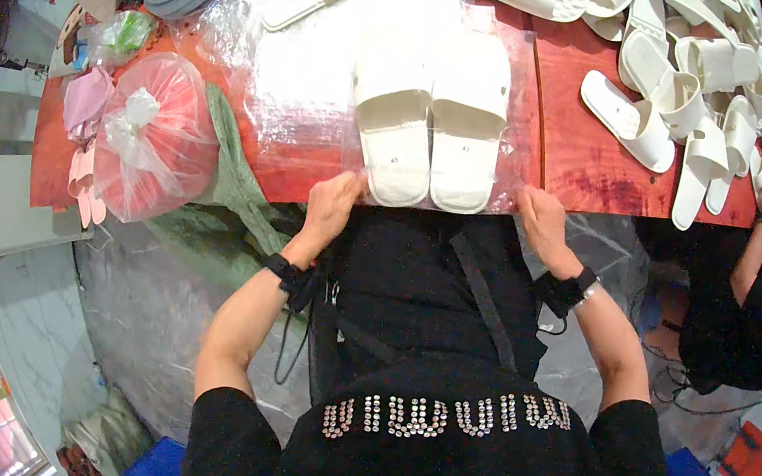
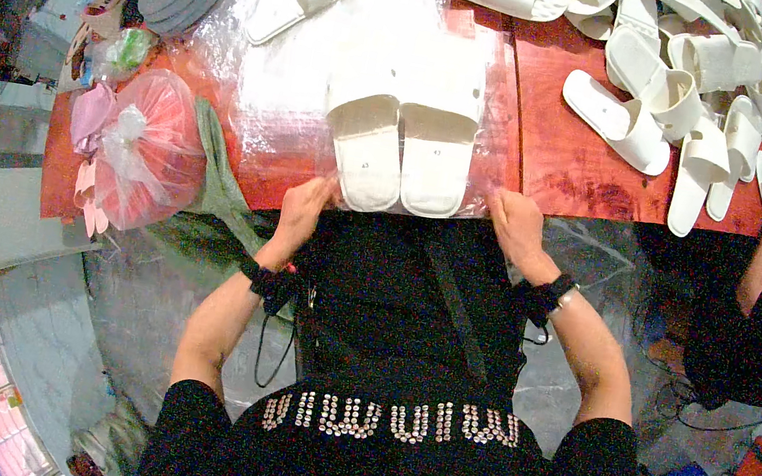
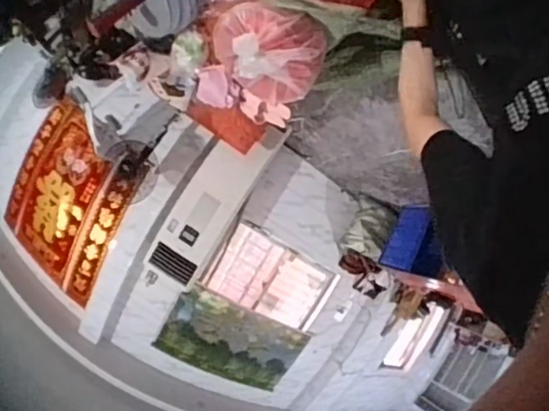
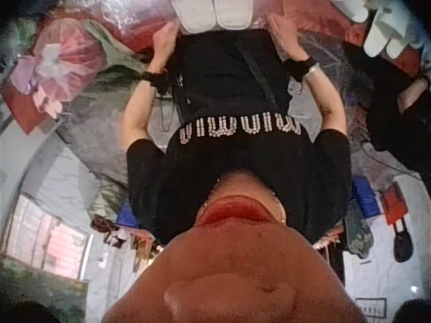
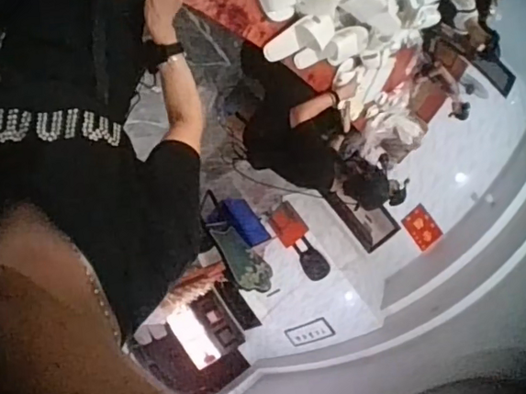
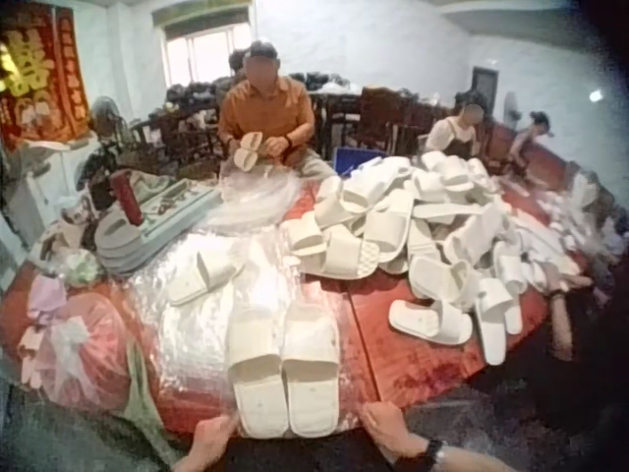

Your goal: Packing pairs of white plastic slippers into clear plastic bags and then placing them into a large green woven sack.

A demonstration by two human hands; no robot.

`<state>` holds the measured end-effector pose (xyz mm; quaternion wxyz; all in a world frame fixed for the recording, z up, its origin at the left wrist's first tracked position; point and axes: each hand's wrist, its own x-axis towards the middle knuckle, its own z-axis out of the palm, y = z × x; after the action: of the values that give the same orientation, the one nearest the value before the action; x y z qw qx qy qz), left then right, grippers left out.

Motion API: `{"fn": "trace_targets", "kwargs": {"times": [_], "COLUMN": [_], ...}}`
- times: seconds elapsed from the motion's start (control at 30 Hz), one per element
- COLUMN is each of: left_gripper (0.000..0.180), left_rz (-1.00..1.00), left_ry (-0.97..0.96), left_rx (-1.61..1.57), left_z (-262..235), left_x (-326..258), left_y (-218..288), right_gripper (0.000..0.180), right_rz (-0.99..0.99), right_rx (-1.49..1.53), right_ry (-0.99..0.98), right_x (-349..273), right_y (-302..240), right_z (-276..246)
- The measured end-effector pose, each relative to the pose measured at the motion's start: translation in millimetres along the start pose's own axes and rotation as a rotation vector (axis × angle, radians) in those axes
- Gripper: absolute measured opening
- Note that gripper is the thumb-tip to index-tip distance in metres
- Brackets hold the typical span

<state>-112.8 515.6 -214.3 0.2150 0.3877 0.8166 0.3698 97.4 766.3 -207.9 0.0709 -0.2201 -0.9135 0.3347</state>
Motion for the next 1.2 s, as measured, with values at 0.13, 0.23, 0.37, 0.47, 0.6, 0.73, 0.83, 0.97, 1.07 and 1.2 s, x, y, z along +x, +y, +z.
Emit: {"fn": "trace_targets", "kwargs": {"times": [0.13,0.23,0.37,0.47,0.6,0.73,0.83,0.97,1.07,1.2], "left_gripper": [0.025,0.016,0.031,0.041,0.041,0.062,0.071,0.074,0.077,0.086], "left_rz": [-0.268,-0.183,0.544,0.585,0.550,0.446,0.381,0.335,0.374,0.383], "left_ry": [0.105,0.258,0.400,0.277,0.212,0.180,0.115,0.068,0.103,0.111], "left_rx": [0.210,0.182,0.736,0.841,0.958,0.900,0.844,0.823,0.852,0.850], "left_z": [6.7,17.0,15.4,21.1,27.2,38.1,46.0,56.4,59.1,57.3], "left_x": [18.2,19.5,17.4,11.1,6.9,3.7,6.3,15.3,18.1,19.5], "left_y": [10.1,18.4,15.3,13.8,26.4,55.1,59.4,49.7,44.3,46.5], "right_gripper": [0.027,0.017,0.016,0.022,0.024,0.043,0.059,0.067,0.068,0.068], "right_rz": [0.251,0.210,-0.378,-0.383,-0.439,-0.440,-0.432,-0.355,-0.378,-0.393], "right_rx": [-0.117,-0.161,-0.508,-0.518,-0.547,-0.447,-0.391,-0.418,-0.380,-0.365], "right_ry": [0.107,0.234,0.349,0.311,0.272,0.138,0.076,0.024,0.047,0.006], "right_x": [25.7,29.6,27.0,26.5,23.7,12.4,6.4,6.8,8.1,12.6], "right_y": [-4.7,-8.0,1.1,4.7,9.0,0.3,-3.8,2.3,-0.1,-2.4], "right_z": [11.6,22.4,25.1,26.1,21.7,4.2,0.1,6.5,7.5,0.2]}}
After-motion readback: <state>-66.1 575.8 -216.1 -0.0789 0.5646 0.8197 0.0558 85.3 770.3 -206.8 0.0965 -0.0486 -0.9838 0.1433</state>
